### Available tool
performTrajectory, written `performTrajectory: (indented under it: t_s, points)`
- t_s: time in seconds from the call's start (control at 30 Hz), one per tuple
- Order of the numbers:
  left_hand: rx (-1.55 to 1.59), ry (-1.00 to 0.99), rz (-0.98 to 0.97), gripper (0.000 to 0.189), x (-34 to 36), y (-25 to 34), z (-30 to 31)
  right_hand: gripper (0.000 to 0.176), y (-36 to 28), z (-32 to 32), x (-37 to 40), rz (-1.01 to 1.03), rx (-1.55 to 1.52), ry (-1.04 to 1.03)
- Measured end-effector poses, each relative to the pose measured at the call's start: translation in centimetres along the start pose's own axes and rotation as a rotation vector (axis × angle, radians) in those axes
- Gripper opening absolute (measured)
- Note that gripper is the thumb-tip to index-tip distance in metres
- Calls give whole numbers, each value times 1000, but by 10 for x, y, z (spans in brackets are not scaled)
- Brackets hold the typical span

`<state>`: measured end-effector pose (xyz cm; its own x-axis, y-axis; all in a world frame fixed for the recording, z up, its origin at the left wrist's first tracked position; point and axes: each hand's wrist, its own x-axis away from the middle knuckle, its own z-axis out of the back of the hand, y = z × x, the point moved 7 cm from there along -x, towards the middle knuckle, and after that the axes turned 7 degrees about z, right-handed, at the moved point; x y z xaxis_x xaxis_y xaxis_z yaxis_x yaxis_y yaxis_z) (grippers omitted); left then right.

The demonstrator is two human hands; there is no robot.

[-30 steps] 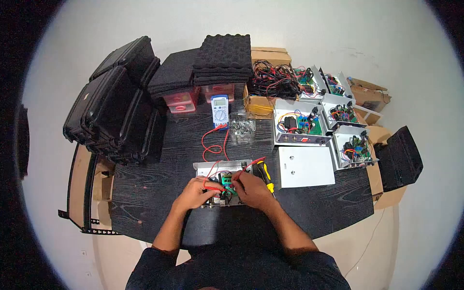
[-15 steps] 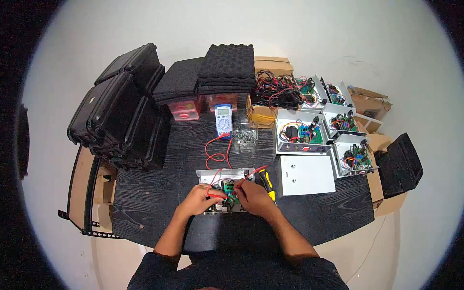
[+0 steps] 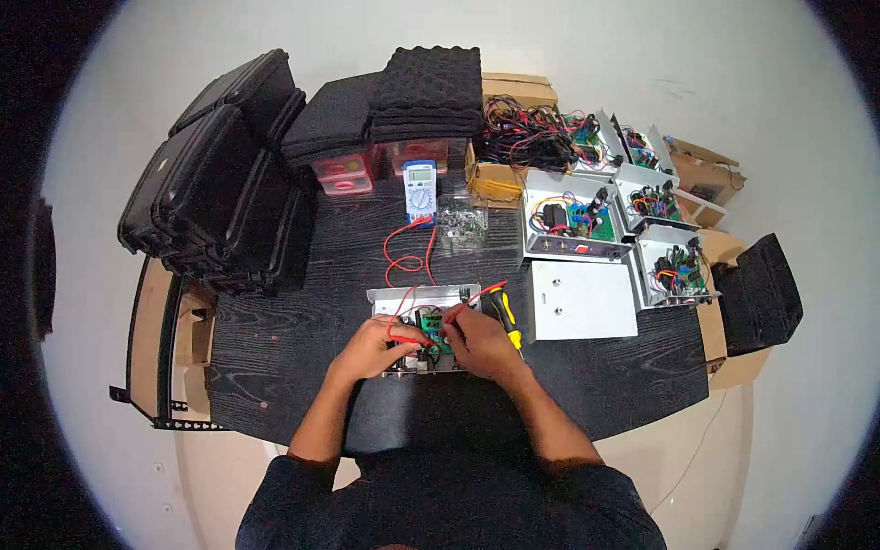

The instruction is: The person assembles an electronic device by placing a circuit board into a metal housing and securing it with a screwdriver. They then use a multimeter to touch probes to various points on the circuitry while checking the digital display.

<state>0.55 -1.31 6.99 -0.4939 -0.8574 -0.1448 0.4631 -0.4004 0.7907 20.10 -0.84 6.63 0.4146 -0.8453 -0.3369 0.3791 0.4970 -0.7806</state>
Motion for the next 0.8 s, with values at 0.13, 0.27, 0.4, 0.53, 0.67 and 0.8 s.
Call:
performTrajectory:
  t_s: [0.13,0.27,0.4,0.53,0.67,0.8]
  points:
    - [-8,-5,-4,14,-1,3,0,12,-6,2,-2,35,27,0]
    - [-2,-16,40,14,-2,5,0,12,-4,2,-2,0,21,-14]
    - [-12,-24,36,15,-5,2,-2,12,-4,2,-3,-54,3,-31]
    - [-2,-21,45,15,-5,1,-2,13,-2,1,-4,-85,6,-51]
    - [-12,-32,58,15,-5,5,-1,14,-5,2,-5,-78,-15,-63]
    - [-24,-10,19,15,-5,4,-1,14,0,0,-4,-98,-20,-74]
